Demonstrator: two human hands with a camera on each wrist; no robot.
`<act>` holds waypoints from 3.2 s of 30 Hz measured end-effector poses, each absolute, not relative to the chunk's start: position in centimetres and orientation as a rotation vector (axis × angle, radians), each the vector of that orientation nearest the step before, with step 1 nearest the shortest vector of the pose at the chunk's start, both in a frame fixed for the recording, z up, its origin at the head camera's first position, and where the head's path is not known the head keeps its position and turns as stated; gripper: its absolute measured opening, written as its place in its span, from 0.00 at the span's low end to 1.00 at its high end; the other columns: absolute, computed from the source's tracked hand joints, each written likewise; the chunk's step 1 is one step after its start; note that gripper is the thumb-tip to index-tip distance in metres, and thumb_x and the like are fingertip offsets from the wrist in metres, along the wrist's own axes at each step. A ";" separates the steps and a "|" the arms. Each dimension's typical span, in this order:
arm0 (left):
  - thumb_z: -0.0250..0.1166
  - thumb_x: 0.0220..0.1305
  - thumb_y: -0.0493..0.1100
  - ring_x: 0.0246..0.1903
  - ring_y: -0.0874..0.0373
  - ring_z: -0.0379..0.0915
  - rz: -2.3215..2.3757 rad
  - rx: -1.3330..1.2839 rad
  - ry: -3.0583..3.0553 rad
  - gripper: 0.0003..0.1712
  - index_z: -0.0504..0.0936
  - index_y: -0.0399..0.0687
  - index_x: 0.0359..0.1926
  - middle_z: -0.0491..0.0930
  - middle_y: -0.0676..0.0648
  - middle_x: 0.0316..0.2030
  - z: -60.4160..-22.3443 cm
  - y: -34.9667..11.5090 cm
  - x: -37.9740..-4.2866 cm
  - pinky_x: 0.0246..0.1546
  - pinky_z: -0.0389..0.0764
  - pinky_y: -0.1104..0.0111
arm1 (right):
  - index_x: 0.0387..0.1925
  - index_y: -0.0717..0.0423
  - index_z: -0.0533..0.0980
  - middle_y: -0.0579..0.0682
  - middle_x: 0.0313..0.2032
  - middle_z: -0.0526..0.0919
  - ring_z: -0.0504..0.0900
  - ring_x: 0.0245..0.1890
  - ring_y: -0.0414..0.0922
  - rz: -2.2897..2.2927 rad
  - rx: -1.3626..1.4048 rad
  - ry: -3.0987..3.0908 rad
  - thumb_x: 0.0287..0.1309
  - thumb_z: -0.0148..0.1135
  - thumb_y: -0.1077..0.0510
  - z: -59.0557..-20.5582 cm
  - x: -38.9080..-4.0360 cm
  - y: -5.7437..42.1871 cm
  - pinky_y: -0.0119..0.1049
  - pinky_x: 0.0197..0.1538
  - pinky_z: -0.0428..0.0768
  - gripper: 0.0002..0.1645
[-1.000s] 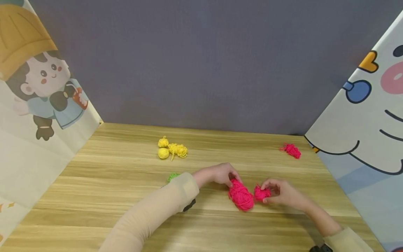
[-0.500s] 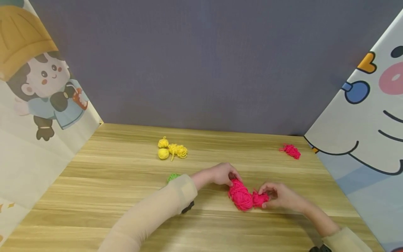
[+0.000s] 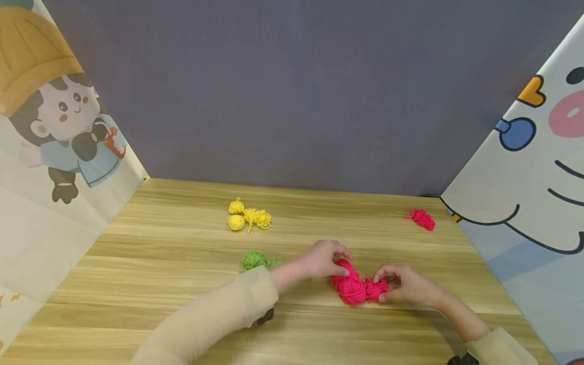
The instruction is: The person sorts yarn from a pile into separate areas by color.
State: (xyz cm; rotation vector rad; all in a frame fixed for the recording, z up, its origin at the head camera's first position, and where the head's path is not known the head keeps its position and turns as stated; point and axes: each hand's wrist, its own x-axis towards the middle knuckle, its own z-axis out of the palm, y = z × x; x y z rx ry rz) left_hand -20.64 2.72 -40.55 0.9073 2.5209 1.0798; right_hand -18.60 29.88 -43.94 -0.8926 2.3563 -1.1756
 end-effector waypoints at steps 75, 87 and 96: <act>0.74 0.48 0.55 0.34 0.72 0.64 0.725 1.118 2.738 0.13 0.87 0.63 0.37 0.79 0.65 0.31 -42.0 8.1 -18.5 0.39 0.64 0.80 | 0.65 0.65 0.60 0.76 0.65 0.55 0.55 0.62 0.73 -1.151 0.135 2.969 0.66 0.53 0.45 -43.0 -30.7 40.2 0.68 0.58 0.62 0.37; 0.74 0.48 0.54 0.31 0.74 0.63 0.689 1.158 2.748 0.12 0.87 0.64 0.36 0.80 0.66 0.30 -42.4 8.3 -18.7 0.38 0.62 0.81 | 0.55 0.69 0.70 0.74 0.53 0.71 0.71 0.51 0.67 -0.976 0.008 3.135 0.64 0.57 0.51 -44.2 -31.8 40.6 0.57 0.51 0.73 0.27; 0.73 0.46 0.60 0.31 0.75 0.63 0.702 1.182 2.763 0.16 0.86 0.65 0.38 0.78 0.68 0.25 -42.4 8.7 -18.7 0.41 0.62 0.82 | 0.46 0.70 0.75 0.71 0.45 0.77 0.75 0.43 0.61 -0.913 -0.011 3.203 0.60 0.62 0.55 -44.3 -32.1 40.6 0.46 0.42 0.74 0.21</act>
